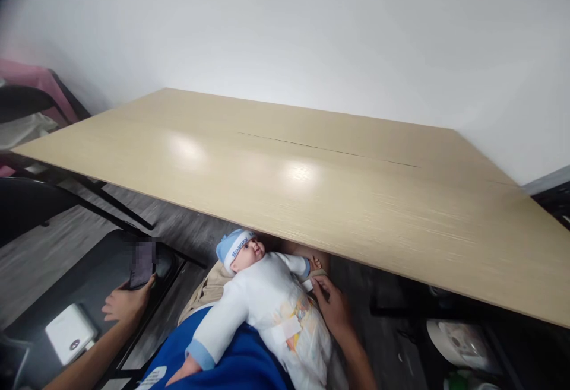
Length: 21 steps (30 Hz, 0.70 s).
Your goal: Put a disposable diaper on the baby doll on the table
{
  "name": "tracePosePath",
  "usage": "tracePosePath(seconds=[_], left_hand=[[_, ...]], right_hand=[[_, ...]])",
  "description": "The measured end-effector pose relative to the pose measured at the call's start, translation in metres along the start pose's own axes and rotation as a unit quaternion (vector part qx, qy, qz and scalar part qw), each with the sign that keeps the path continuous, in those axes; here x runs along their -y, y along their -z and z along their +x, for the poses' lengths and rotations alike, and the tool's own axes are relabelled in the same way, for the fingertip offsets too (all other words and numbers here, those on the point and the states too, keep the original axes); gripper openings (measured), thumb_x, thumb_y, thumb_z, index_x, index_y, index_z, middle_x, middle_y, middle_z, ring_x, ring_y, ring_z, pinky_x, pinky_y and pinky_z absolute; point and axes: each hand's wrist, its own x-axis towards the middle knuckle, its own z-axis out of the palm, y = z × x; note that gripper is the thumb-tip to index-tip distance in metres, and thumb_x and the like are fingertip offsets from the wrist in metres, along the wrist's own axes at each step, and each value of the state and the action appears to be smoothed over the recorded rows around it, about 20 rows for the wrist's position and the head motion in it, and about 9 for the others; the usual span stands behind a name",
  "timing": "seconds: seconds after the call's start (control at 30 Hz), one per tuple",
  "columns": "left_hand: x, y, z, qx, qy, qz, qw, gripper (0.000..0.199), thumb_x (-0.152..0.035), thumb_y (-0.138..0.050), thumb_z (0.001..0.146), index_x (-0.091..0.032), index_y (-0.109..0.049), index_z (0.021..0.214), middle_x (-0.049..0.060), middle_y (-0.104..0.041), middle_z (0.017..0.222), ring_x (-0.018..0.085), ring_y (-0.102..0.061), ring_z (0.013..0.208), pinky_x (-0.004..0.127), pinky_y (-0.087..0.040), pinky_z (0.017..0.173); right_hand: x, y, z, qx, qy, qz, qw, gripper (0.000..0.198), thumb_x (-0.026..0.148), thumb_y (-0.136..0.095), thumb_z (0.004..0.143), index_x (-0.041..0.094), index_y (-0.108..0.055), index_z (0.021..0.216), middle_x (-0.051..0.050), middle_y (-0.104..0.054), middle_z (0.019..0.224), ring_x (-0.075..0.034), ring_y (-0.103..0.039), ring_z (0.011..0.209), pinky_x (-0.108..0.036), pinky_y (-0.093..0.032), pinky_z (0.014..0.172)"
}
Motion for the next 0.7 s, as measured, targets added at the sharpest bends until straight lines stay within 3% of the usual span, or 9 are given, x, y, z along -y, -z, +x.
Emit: tracePosePath(seconds=[0.17, 0.33, 0.5, 0.7], left_hand=[[0.008, 0.004, -0.001, 0.026, -0.022, -0.025, 0.999, 0.109, -0.096, -0.060, 0.067, -0.017, -0.056, 0.142, 0.028, -0.052, 0.153, 0.053, -0.044, 0.144, 0.070, -0.035, 0.118], [0.019, 0.010, 0.013, 0.078, -0.024, -0.067, 0.994, 0.092, -0.090, -0.041, 0.087, -0.020, -0.061, 0.142, 0.027, -0.052, 0.155, 0.053, -0.044, 0.147, 0.074, -0.035, 0.117], [0.025, 0.013, 0.030, 0.116, -0.032, -0.078, 0.990, 0.082, -0.085, -0.056, 0.081, -0.024, -0.066, 0.135, 0.023, -0.060, 0.150, 0.053, -0.049, 0.143, 0.072, -0.040, 0.115], [0.016, 0.017, 0.060, 0.155, -0.033, -0.076, 0.984, 0.075, -0.081, -0.048, 0.087, -0.025, -0.072, 0.131, 0.024, -0.067, 0.141, 0.055, -0.054, 0.139, 0.074, -0.046, 0.108]], right_hand=[[0.003, 0.004, 0.005, -0.014, -0.002, -0.005, 1.000, 0.051, 0.073, -0.058, 0.092, 0.025, -0.076, 0.096, -0.012, -0.085, 0.101, -0.034, -0.080, 0.098, -0.046, -0.061, 0.092], [0.006, -0.003, 0.005, -0.004, 0.002, -0.001, 1.000, 0.054, 0.074, -0.058, 0.093, 0.025, -0.077, 0.102, -0.013, -0.085, 0.106, -0.034, -0.080, 0.101, -0.046, -0.061, 0.095], [0.009, -0.007, 0.004, 0.009, -0.001, 0.011, 1.000, 0.060, 0.081, -0.057, 0.092, 0.025, -0.077, 0.099, -0.013, -0.085, 0.106, -0.034, -0.079, 0.102, -0.046, -0.060, 0.094], [0.013, -0.004, 0.003, 0.007, -0.016, 0.026, 1.000, 0.069, 0.090, -0.057, 0.087, 0.024, -0.077, 0.097, -0.013, -0.084, 0.104, -0.034, -0.079, 0.102, -0.046, -0.060, 0.097]])
